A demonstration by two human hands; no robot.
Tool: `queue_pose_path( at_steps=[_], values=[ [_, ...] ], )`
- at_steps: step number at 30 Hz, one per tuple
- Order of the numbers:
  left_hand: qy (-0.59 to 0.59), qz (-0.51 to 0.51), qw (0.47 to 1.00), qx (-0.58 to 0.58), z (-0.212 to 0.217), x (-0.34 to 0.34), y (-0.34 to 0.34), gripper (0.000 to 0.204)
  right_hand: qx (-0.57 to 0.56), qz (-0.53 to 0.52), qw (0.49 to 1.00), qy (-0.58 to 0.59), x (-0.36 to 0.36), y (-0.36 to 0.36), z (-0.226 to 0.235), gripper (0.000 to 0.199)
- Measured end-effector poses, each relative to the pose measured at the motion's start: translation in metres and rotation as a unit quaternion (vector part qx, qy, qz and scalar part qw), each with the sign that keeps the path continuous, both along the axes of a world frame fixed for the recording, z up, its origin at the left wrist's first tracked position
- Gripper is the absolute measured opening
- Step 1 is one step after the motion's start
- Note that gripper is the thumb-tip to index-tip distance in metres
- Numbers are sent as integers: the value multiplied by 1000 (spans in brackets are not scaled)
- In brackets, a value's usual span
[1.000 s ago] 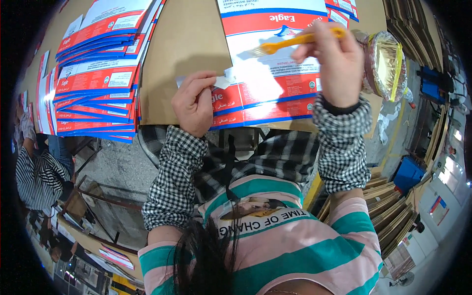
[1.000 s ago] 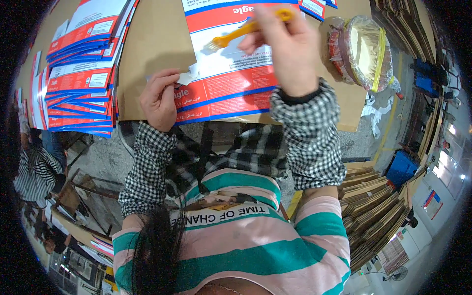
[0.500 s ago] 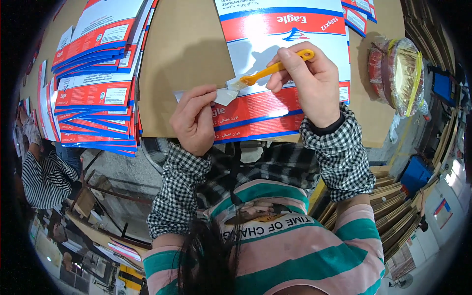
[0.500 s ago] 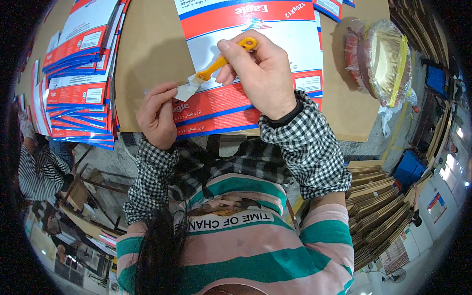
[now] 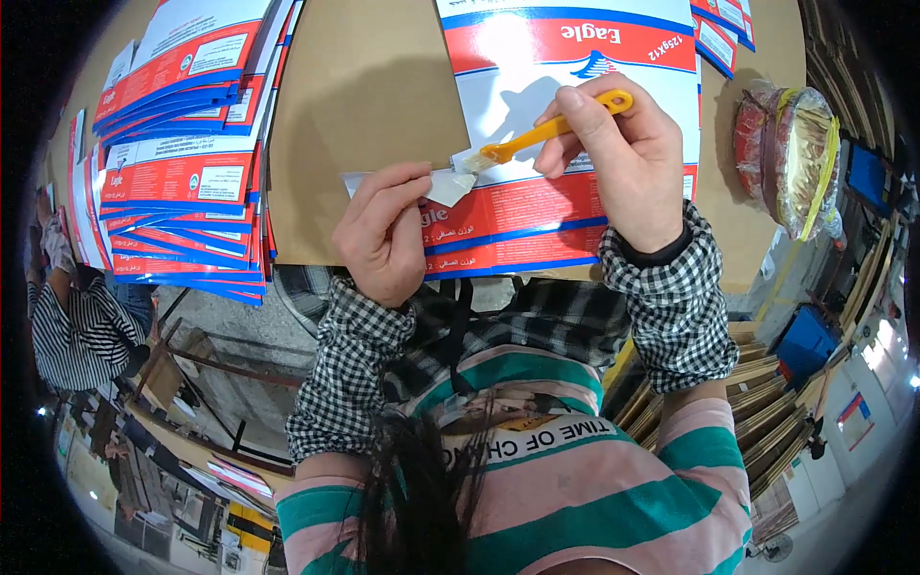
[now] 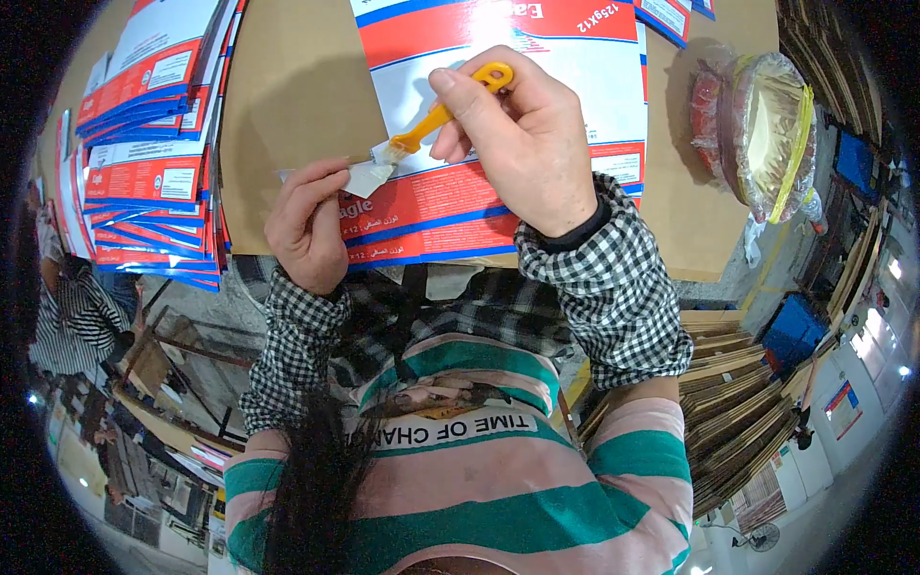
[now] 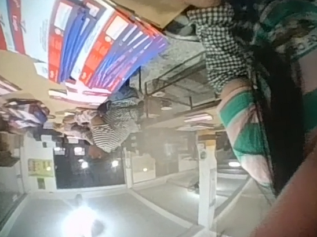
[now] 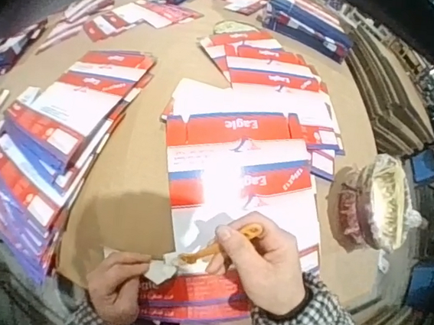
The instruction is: Applying adhesive to paper sheets with a brush and stacking them in a paper mill workshop.
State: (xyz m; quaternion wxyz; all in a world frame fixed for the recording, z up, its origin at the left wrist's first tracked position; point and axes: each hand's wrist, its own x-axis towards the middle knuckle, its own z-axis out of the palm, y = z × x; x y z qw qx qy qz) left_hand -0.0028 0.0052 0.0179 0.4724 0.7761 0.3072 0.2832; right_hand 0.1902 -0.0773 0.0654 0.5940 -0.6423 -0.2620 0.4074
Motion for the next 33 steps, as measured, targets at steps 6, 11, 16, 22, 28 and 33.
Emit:
queue_pose_path(
  at_steps=[6,11,16,22,28,33],
  values=[
    [-4,3,1000,-3,0,0,-1,15,-20,11,1000,-3,2,-3,1,16],
    [-6,2,1000,0,-1,-1,-1,15,-10,1,1000,13,-2,-1,1,17],
    [-6,3,1000,-6,0,0,-1,15,-10,-5,1000,15,1,-1,4,18],
    [-24,0,1000,2,-5,-2,1,16,-35,19,999,11,1,-1,6,18],
    [-21,8,1000,1,-5,-2,0,16,12,-29,999,18,0,0,4,17],
    [-16,3,1000,1,-2,-1,0,16,25,-14,1000,-6,-3,1,0,16]
  ],
)
